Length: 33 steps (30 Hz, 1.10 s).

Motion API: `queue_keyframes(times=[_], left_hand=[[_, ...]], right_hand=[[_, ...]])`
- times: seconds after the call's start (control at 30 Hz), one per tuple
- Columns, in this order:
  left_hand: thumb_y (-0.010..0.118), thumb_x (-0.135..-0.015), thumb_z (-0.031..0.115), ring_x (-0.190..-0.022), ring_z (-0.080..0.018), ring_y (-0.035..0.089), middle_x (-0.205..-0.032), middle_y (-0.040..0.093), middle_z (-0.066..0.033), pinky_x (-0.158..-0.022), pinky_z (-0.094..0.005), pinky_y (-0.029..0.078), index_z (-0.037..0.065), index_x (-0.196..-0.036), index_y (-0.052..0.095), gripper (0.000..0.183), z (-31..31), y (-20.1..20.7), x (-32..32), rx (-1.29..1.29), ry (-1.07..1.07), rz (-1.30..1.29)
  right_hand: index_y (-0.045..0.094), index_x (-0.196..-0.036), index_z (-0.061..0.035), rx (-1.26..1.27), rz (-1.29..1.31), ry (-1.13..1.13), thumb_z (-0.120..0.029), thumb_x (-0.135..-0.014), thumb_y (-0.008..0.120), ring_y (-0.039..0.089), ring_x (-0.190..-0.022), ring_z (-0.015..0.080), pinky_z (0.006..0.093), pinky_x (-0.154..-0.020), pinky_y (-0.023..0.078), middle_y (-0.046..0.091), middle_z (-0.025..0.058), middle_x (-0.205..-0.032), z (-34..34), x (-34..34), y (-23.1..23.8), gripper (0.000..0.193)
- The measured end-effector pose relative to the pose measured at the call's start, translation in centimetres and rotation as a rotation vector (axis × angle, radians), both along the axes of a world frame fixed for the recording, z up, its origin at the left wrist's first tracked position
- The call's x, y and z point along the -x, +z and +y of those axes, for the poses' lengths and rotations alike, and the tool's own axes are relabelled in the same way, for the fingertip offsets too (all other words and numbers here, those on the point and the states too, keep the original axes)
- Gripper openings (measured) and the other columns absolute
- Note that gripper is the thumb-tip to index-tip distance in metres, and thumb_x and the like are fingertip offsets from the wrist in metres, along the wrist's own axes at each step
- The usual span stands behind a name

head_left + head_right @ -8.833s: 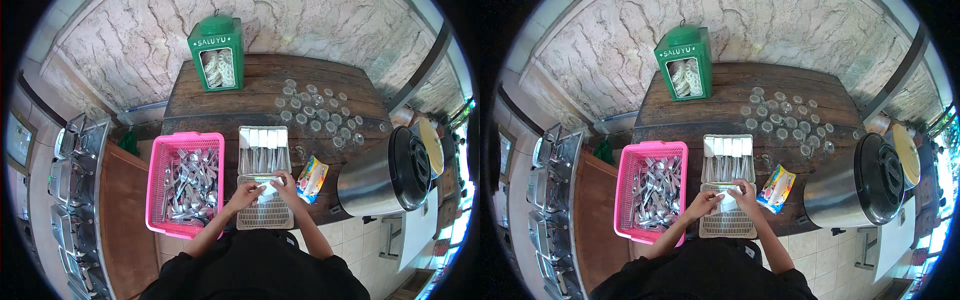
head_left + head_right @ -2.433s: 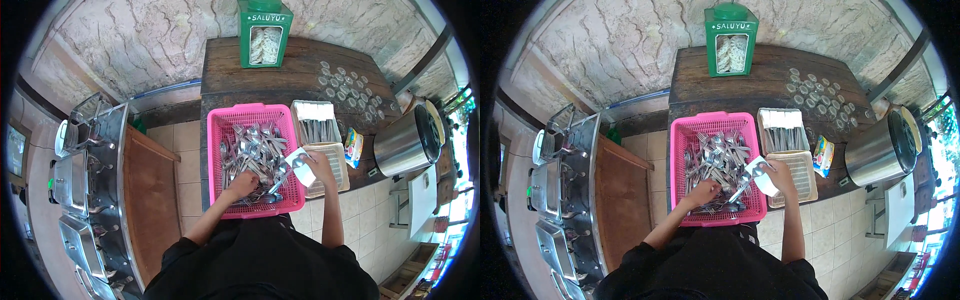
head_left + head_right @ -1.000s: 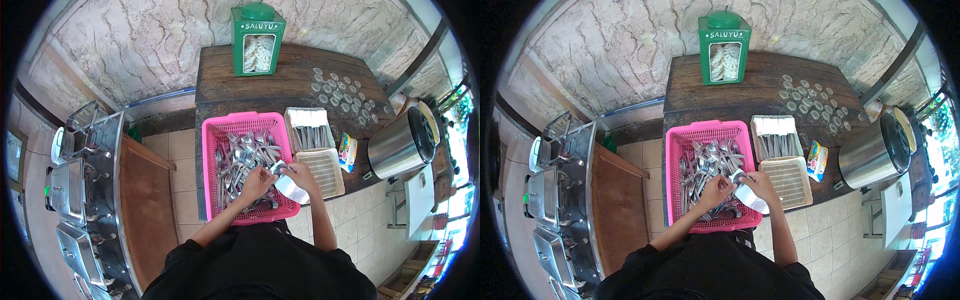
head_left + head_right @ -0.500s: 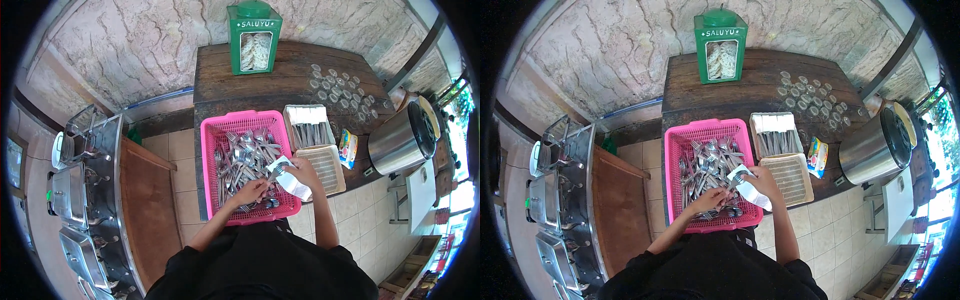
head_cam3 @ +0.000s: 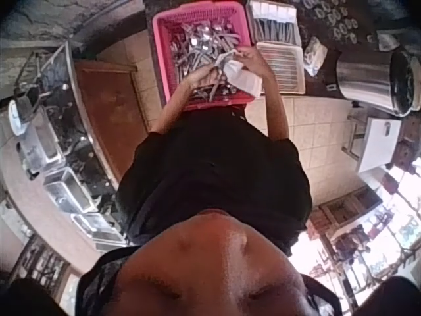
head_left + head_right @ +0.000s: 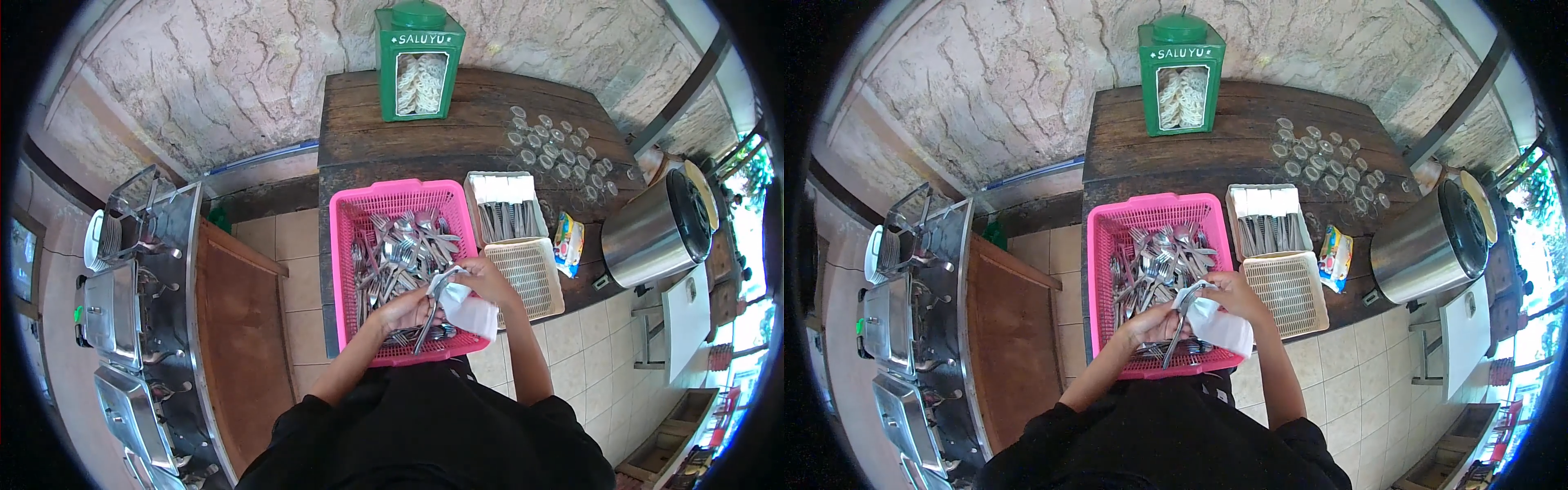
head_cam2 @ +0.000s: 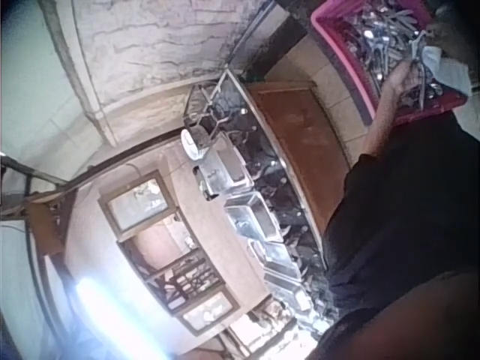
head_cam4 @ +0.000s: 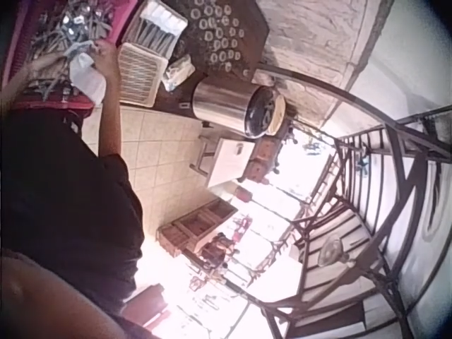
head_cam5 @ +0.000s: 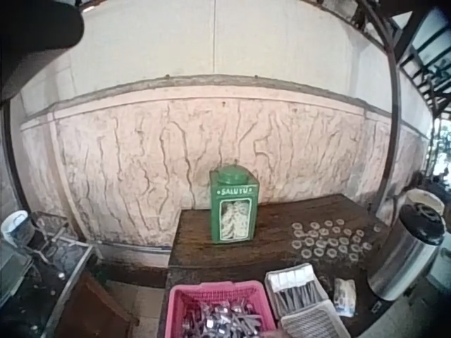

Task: The recorder is picking up individual forks and spoons from a pink basket, wiping them with a paper towel, and sorting them into a silverware tray.

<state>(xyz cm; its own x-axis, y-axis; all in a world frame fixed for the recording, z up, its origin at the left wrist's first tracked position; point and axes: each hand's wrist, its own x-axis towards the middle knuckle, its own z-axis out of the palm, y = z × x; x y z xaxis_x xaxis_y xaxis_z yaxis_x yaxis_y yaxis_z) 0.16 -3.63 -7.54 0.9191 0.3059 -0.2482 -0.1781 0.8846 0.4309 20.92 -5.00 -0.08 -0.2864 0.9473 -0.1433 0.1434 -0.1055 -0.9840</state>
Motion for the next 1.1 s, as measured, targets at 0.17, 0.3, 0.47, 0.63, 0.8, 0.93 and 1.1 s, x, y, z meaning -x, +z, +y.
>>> queue_keyframes(times=[0.17, 0.3, 0.47, 0.63, 0.8, 0.93, 1.1], left_hand=[[0.037, -0.092, 0.037, -0.076, -0.0123, 0.058, -0.086, 0.06, -0.0037, -0.07, -0.0278, 0.049, 0.009, -0.104, 0.05, 0.033, -0.7, 4.0, -0.1, 0.11, 0.084, 0.04], [0.042, -0.09, 0.037, -0.061, -0.0078, 0.052, -0.078, 0.057, -0.0004, -0.057, -0.0219, 0.045, 0.008, -0.103, 0.052, 0.033, 0.2, 3.5, 0.6, 0.047, 0.081, -0.055], [0.062, -0.081, 0.032, -0.058, -0.0044, 0.049, -0.072, 0.057, 0.0014, -0.049, -0.0161, 0.039, 0.005, -0.098, 0.055, 0.032, -0.2, 4.5, 0.5, -0.123, 0.268, 0.414], [0.066, -0.078, 0.027, -0.057, -0.0038, 0.05, -0.075, 0.059, 0.0014, -0.05, -0.0173, 0.041, 0.004, -0.092, 0.058, 0.028, 0.0, 4.6, 1.0, -0.488, 0.279, 0.543], [0.068, -0.076, 0.021, -0.056, -0.0091, 0.055, -0.069, 0.058, -0.0054, -0.049, -0.0245, 0.043, 0.002, -0.091, 0.058, 0.026, -0.6, 5.3, 0.3, -0.911, 0.329, 0.78], [0.067, -0.074, 0.019, -0.057, -0.016, 0.058, -0.069, 0.056, -0.009, -0.049, -0.0299, 0.044, 0.004, -0.086, 0.057, 0.021, -1.1, 6.2, -0.4, -1.352, 0.477, 0.861], [0.062, -0.071, 0.015, -0.067, -0.0243, 0.06, -0.079, 0.052, -0.009, -0.053, -0.0347, 0.048, 0.007, -0.079, 0.055, 0.013, -1.9, 6.5, -1.0, -1.882, 0.426, 0.98]], right_hand=[[0.058, -0.098, 0.0024, 0.019, 0.041, 0.027, -0.002, -0.079, 0.06, 0.056, -0.079, 0.0086, 0.0218, -0.07, 0.045, 0.061, 0.0031, -0.082, 0.4, 0.5, 0.4, 0.02], [0.054, -0.106, -0.0012, 0.081, 0.172, -0.014, -0.011, -0.075, 0.067, 0.057, -0.085, 0.0116, 0.0248, -0.076, 0.044, 0.061, 0.0044, -0.09, -0.3, 1.6, 0.6, 0.035], [0.055, -0.107, -0.0009, 0.327, 0.0, 0.06, -0.024, -0.068, 0.074, 0.058, -0.084, 0.0147, 0.0275, -0.075, 0.045, 0.062, 0.0073, -0.093, -0.8, 1.5, 0.4, 0.049], [0.057, -0.103, -0.0011, 0.409, -0.174, 0.096, -0.027, -0.065, 0.076, 0.059, -0.08, 0.0157, 0.0281, -0.071, 0.046, 0.063, 0.0079, -0.089, -0.8, 1.4, 2.7, 0.049], [0.061, -0.097, -0.0026, 0.415, -0.211, 0.127, -0.024, -0.064, 0.076, 0.06, -0.075, 0.0153, 0.0279, -0.068, 0.046, 0.064, 0.0071, -0.084, -0.7, 0.3, -0.5, 0.042], [0.062, -0.095, -0.0029, 0.43, -0.22, 0.082, -0.019, -0.062, 0.077, 0.06, -0.074, 0.0141, 0.0275, -0.067, 0.046, 0.064, 0.0057, -0.082, -0.9, 0.2, -1.5, 0.04], [0.062, -0.095, -0.0028, 0.406, -0.259, 0.061, -0.016, -0.062, 0.077, 0.06, -0.074, 0.0133, 0.0271, -0.068, 0.046, 0.064, 0.0047, -0.082, -0.6, 0.3, -1.7, 0.039]])
